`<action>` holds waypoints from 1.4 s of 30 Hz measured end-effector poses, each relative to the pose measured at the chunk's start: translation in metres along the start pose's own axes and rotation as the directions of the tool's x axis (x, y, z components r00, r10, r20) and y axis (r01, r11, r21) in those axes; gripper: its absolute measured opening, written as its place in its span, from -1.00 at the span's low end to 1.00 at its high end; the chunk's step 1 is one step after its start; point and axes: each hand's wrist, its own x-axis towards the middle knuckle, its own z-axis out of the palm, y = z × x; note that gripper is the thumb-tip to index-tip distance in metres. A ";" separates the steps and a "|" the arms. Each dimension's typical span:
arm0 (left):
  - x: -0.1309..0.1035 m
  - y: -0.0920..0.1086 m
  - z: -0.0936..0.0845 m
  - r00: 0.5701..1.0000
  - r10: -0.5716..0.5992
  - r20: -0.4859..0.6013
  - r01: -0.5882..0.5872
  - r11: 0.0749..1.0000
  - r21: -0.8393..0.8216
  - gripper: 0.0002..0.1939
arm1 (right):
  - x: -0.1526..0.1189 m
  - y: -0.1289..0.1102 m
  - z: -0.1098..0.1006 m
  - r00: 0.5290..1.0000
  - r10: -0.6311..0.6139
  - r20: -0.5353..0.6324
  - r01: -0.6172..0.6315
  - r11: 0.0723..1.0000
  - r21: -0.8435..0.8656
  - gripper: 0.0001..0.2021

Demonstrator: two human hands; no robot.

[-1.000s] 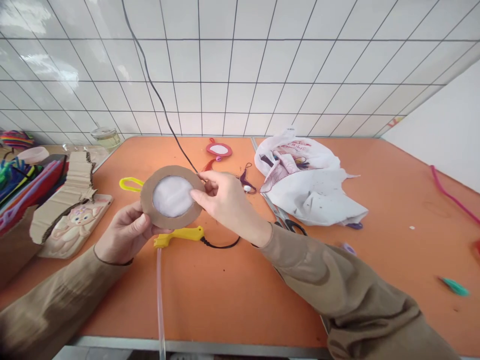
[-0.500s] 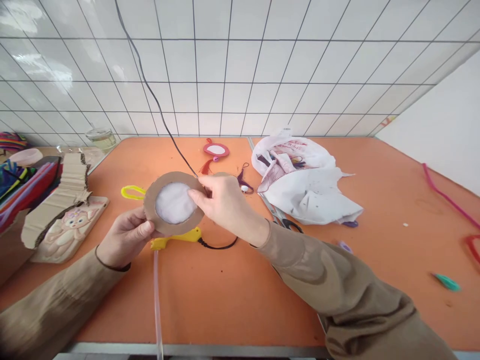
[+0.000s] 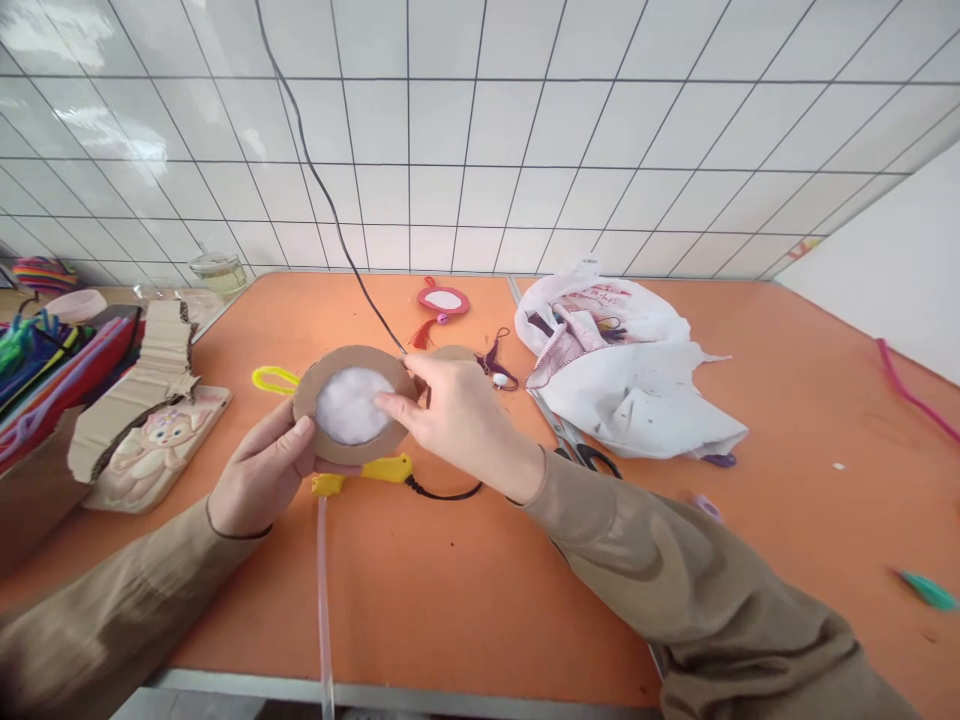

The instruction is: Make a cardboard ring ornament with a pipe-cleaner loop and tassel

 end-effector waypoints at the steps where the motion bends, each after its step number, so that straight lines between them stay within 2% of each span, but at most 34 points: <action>1: 0.000 0.000 -0.001 1.000 0.031 0.003 -0.031 0.996 0.087 -0.49 | 0.000 0.000 -0.002 0.999 -0.034 0.005 0.034 0.999 -0.003 -0.77; 3: -0.001 0.002 -0.005 0.992 0.121 0.026 -0.123 0.949 0.291 -0.55 | 0.000 0.001 -0.006 0.993 -0.116 0.008 0.116 0.993 -0.003 -0.67; 7: -0.003 0.007 -0.011 0.938 0.330 0.110 -0.326 0.727 0.604 -0.72 | 0.001 0.003 -0.012 0.969 -0.246 -0.009 0.246 0.969 0.009 -0.61; 11: -0.003 0.011 -0.012 0.899 0.380 0.218 -0.415 0.580 0.701 -0.90 | 0.002 0.001 -0.012 0.949 -0.313 -0.029 0.314 0.945 0.093 -0.67; 15: -0.004 0.012 -0.009 0.879 0.374 0.295 -0.462 0.513 0.724 -0.97 | 0.000 -0.006 -0.012 0.942 -0.335 0.030 0.326 0.933 0.154 -0.80; 19: -0.006 0.012 -0.006 0.874 0.335 0.353 -0.482 0.497 0.721 -0.96 | -0.005 -0.013 -0.011 0.929 -0.366 0.058 0.355 0.924 0.144 -0.76; 22: -0.008 0.012 -0.003 0.882 0.329 0.338 -0.466 0.498 0.731 -0.97 | -0.008 -0.015 -0.006 0.914 -0.403 0.053 0.393 0.910 0.131 -0.82; 25: -0.009 0.014 0.003 0.870 0.384 0.309 -0.482 0.530 0.698 -0.97 | -0.011 -0.016 -0.003 0.911 -0.411 0.019 0.407 0.908 0.101 -0.81; 28: -0.009 0.014 0.008 0.858 0.438 0.269 -0.495 0.565 0.660 -0.89 | -0.013 -0.018 -0.001 0.906 -0.423 0.006 0.421 0.902 0.092 -0.80; 32: -0.010 0.014 0.013 0.854 0.478 0.206 -0.481 0.572 0.664 -0.83 | -0.016 -0.020 0.001 0.904 -0.428 -0.005 0.427 0.899 0.098 -0.83; 40: -0.012 0.015 0.018 0.794 0.577 0.191 -0.544 0.534 0.647 -0.87 | -0.019 -0.025 0.005 0.893 -0.445 -0.065 0.450 0.884 0.123 -0.91; 42: -0.013 0.014 0.018 0.795 0.579 0.179 -0.545 0.553 0.630 -0.92 | -0.020 -0.025 0.005 0.896 -0.439 -0.071 0.445 0.884 0.142 -0.91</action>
